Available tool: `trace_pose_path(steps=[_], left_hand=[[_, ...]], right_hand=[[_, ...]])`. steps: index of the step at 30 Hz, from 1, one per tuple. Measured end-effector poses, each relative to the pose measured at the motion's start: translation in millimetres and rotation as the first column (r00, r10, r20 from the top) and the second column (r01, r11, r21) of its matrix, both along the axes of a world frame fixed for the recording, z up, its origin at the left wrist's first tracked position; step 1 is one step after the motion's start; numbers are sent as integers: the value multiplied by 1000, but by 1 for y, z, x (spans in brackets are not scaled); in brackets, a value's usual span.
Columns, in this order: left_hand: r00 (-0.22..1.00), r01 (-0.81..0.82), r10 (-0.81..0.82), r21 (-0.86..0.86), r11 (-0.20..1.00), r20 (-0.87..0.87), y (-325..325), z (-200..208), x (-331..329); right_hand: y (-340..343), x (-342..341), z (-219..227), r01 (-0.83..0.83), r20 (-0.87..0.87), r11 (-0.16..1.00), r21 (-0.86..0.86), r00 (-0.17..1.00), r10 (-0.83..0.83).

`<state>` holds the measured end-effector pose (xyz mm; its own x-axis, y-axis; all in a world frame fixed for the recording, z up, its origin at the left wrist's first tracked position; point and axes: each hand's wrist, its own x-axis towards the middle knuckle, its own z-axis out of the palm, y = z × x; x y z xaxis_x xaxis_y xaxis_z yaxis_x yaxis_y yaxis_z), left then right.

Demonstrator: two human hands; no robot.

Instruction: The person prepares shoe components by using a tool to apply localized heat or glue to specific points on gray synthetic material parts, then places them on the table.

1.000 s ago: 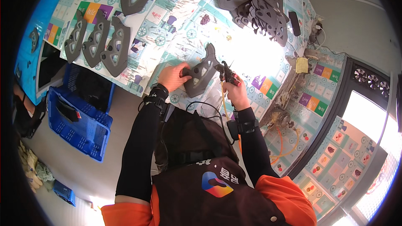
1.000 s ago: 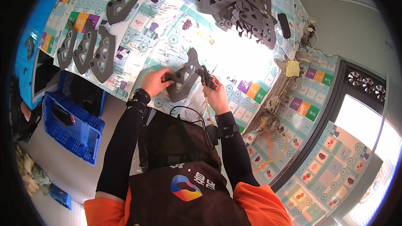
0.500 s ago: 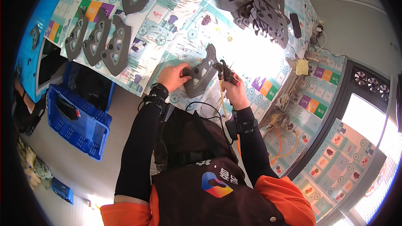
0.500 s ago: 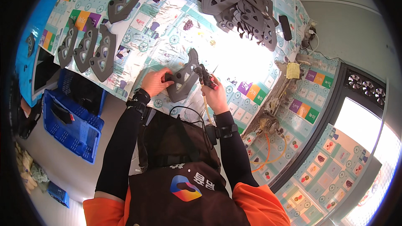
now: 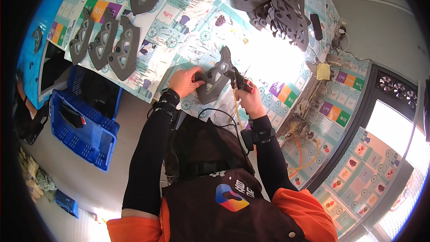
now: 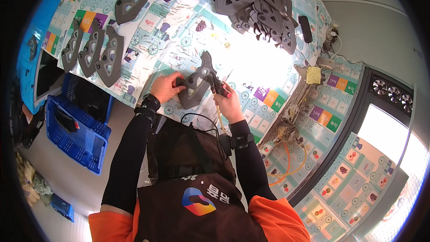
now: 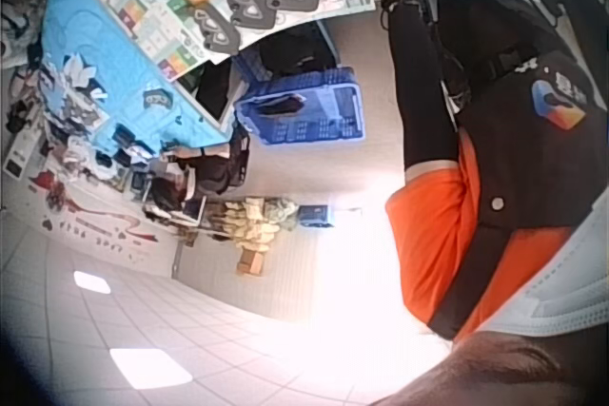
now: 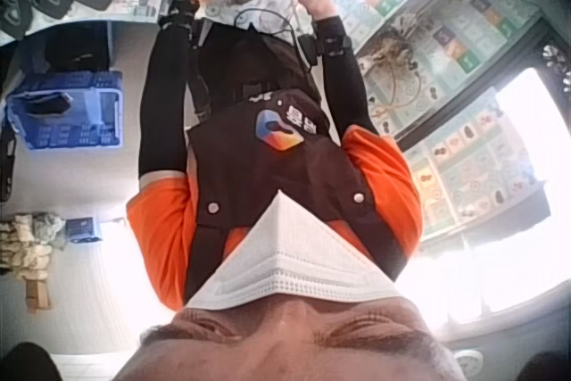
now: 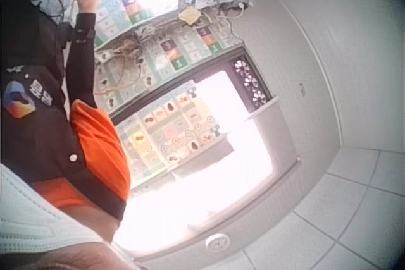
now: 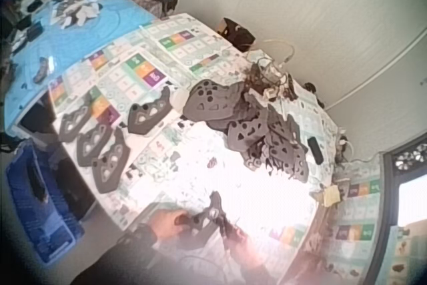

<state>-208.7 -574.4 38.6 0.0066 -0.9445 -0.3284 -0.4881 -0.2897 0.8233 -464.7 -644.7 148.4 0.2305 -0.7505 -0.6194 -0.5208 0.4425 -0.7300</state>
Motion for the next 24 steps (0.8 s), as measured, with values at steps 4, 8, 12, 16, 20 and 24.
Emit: trace_pose_path(steps=[4,8,12,16,20,24], left_hand=[[1000,6,-6,-11,1000,1,1,0,1],[1000,6,-6,-28,1000,-4,-2,0,0],[1000,21,-21,-3,1000,12,0,0,1],[1000,18,-18,1,1000,9,0,0,1],[1000,5,-5,-6,1000,-11,1,1,1],[1000,3,-3,-12,1000,-12,1,1,1]], right_hand=[[2,-2,6,23,-44,996,91,999,-19],[6,-6,3,17,5,1000,3,1000,-18],[4,6,15,45,-48,993,108,998,-40],[5,12,12,51,-18,994,99,999,-50],[5,14,9,29,-4,996,81,1000,-28],[5,15,7,10,28,997,77,1000,-12]])
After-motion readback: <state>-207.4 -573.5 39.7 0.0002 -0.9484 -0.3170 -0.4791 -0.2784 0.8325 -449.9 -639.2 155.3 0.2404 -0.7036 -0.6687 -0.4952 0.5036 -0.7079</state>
